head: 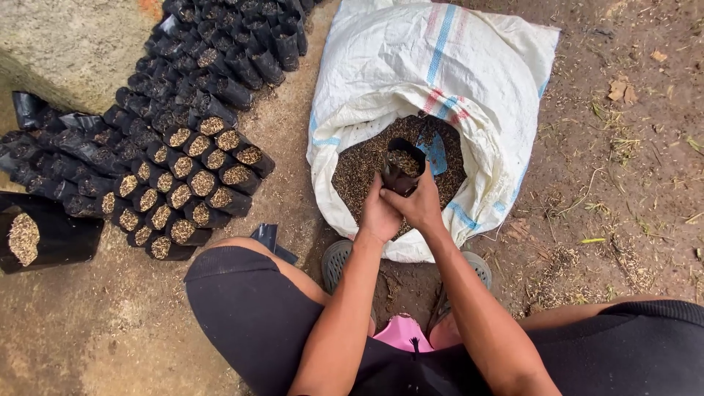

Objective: Filling a small black plastic polybag with soil from a large sack using a hand trowel

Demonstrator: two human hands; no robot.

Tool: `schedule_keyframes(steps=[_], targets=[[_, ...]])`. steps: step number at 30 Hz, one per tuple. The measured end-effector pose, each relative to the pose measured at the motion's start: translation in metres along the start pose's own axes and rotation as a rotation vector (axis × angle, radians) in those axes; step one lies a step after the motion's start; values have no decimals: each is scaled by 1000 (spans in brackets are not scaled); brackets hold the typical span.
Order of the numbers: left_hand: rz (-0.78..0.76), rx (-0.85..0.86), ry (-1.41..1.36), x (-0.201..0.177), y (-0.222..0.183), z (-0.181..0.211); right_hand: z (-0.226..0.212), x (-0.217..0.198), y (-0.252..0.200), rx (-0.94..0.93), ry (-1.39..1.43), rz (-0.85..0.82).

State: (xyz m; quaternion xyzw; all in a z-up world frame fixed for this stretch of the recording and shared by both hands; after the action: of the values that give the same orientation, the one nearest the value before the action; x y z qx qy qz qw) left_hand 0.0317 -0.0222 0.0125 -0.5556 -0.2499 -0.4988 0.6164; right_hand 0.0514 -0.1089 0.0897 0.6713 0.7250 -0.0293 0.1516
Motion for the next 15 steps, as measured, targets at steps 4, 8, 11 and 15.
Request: schedule_keyframes(steps=[4,8,11,15], targets=[[32,32,91,-46,25,-3,6,-6,2,-13,-33,6],[57,59,32,-21,3,6,0,-11,-1,-100,-24,146],[28,47,71,-22,15,0,33,-6,-3,-38,-70,145],[-3,35,129,-46,29,-3,18,-6,-4,72,-130,94]])
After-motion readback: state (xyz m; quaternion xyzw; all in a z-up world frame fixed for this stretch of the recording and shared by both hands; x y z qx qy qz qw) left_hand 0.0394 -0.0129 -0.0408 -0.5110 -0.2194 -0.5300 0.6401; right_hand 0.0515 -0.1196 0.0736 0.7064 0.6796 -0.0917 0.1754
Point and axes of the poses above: each hand's wrist, its own y-axis towards the middle knuckle, its own x-axis out of the palm, z = x × y, the point moved 3 cm from there along y, towards the middle knuckle, and after that the axes turned 2 degrees about z, right-handed, at the moved point
